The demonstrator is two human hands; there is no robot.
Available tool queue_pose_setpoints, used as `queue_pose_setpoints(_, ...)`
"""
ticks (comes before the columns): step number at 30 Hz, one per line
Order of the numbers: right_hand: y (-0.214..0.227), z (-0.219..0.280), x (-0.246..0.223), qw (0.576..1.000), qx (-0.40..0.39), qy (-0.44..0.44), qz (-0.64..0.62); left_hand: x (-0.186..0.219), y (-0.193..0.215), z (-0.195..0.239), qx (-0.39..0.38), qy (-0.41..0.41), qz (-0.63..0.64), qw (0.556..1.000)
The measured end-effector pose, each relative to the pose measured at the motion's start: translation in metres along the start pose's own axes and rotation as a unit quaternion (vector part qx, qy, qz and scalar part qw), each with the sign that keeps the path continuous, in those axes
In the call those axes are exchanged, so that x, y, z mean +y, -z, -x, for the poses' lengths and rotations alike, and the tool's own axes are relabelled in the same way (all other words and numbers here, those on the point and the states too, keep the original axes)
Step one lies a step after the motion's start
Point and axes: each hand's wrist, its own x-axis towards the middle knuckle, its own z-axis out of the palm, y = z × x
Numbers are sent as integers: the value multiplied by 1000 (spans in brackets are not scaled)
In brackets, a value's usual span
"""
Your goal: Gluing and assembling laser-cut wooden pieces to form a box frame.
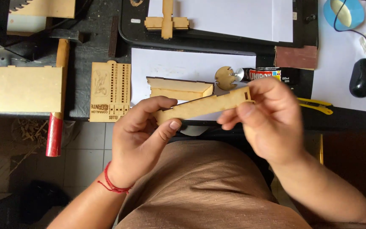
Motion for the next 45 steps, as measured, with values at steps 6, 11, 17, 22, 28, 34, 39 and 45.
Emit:
queue_pose_setpoints(6, -1, 7, -15, 973, -10, 78, 217, -4, 4, -5, -25, -3, 67, 997)
queue_pose_setpoints(11, 9, 17, -5, 913, 13, 158, 375, -4, 8, -8, 2, 16, 125, 992)
queue_pose_setpoints(17, -2, 6, -25, 910, -6, 143, 390, 18, 14, -11, -11, -21, -7, 1000)
queue_pose_setpoints(22, -6, 1, -31, 960, -6, 12, 279, 22, 15, -12, 6, 10, -108, 994)
queue_pose_setpoints(28, -3, 5, -30, 927, -47, 24, 371, 22, 12, -8, 5, 4, -142, 990)
queue_pose_setpoints(34, 15, 20, -20, 903, -91, 78, 414, 12, 10, -7, -60, -75, -209, 973)
queue_pose_setpoints(39, 45, 51, -11, 866, -45, 85, 491, 15, 24, -35, -123, -254, -307, 909)
queue_pose_setpoints(45, 75, 82, 11, 863, -60, 61, 499, -9, 39, -90, -147, -264, -561, 771)
